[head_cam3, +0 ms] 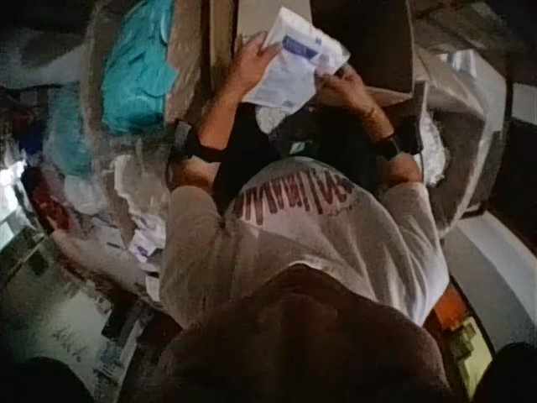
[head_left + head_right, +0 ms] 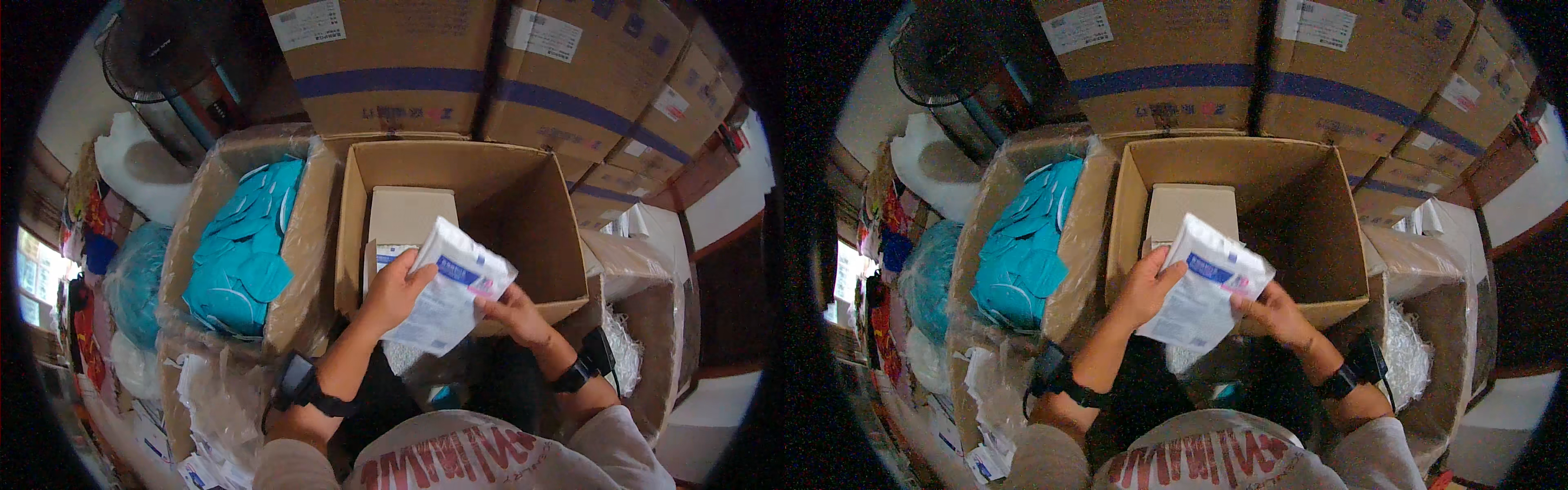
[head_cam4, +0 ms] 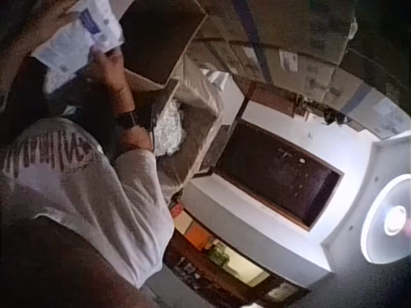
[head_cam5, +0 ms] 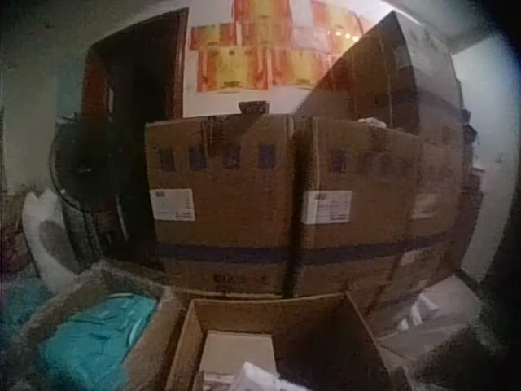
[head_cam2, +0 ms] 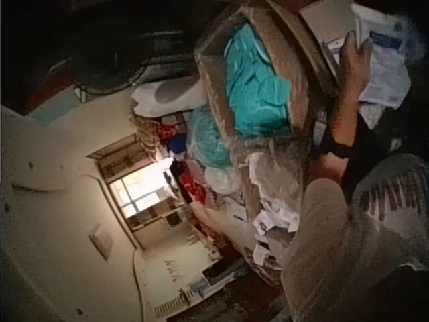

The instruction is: Taking blue face masks from a pile and placing them into a small cardboard box.

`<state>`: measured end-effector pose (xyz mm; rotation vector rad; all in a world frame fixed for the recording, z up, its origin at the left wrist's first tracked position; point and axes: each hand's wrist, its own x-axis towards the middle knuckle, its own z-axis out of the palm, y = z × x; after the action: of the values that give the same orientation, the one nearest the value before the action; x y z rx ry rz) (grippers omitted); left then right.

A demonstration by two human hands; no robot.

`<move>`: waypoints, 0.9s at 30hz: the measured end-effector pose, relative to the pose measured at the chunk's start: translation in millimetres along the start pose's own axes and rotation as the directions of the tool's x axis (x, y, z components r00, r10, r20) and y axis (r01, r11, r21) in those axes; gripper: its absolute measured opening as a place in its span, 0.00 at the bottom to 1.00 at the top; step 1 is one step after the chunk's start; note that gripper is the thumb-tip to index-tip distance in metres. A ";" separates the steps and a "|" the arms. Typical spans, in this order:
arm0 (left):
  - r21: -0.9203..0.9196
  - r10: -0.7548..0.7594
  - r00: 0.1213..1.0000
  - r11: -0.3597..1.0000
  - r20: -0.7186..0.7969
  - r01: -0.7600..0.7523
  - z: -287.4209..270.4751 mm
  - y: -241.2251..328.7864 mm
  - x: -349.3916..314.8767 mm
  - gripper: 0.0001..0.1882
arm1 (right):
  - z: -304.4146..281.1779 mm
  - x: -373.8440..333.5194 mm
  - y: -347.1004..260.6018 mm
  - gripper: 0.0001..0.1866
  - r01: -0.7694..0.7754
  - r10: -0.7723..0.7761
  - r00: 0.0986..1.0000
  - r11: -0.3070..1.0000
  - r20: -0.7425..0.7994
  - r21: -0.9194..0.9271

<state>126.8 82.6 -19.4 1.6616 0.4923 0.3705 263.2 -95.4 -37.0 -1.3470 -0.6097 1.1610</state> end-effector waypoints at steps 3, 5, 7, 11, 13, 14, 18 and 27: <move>0.334 -0.013 0.992 0.942 0.125 -0.030 -10.9 17.6 -41.3 0.13 | 8.4 -21.1 1.4 0.27 0.113 -0.102 0.990 0.986 0.094 -0.124; 0.524 -0.038 0.971 0.847 0.235 -0.094 -13.8 23.1 -64.8 0.11 | 22.7 -30.4 -16.9 0.25 0.262 -0.242 0.964 0.937 0.110 -0.231; 0.583 -0.047 0.931 0.791 0.361 -0.186 -9.9 33.3 -81.2 0.10 | 41.9 -35.3 -37.2 0.19 0.299 -0.163 0.941 0.812 0.297 -0.500; 0.690 -0.144 0.854 0.662 0.500 -0.292 0.9 42.1 -101.5 0.11 | 60.2 -42.5 -37.8 0.18 0.423 0.184 0.825 0.426 0.535 -0.799; 0.674 -0.146 0.835 0.669 0.531 -0.312 3.3 34.8 -111.8 0.11 | 66.4 -48.2 -30.3 0.18 0.497 0.276 0.778 0.279 0.565 -0.821; 0.645 -0.113 0.839 0.697 0.533 -0.315 2.3 22.1 -118.7 0.10 | 68.4 -49.9 -22.1 0.16 0.564 0.186 0.768 0.256 0.613 -0.785; 0.140 -0.203 0.848 0.978 0.489 0.154 5.7 -47.2 -145.0 0.10 | 80.6 -56.4 5.5 0.10 0.723 -0.010 0.691 0.028 0.723 -0.691; -0.266 -0.217 0.962 0.929 0.165 0.256 19.8 -125.3 -173.7 0.13 | 113.7 -78.0 13.0 0.09 0.866 -0.073 0.478 -0.124 0.875 -0.484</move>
<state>-25.1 -10.6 -139.8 1.3192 0.5079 0.1418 130.3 -119.2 -6.4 -1.3269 -2.6249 0.2038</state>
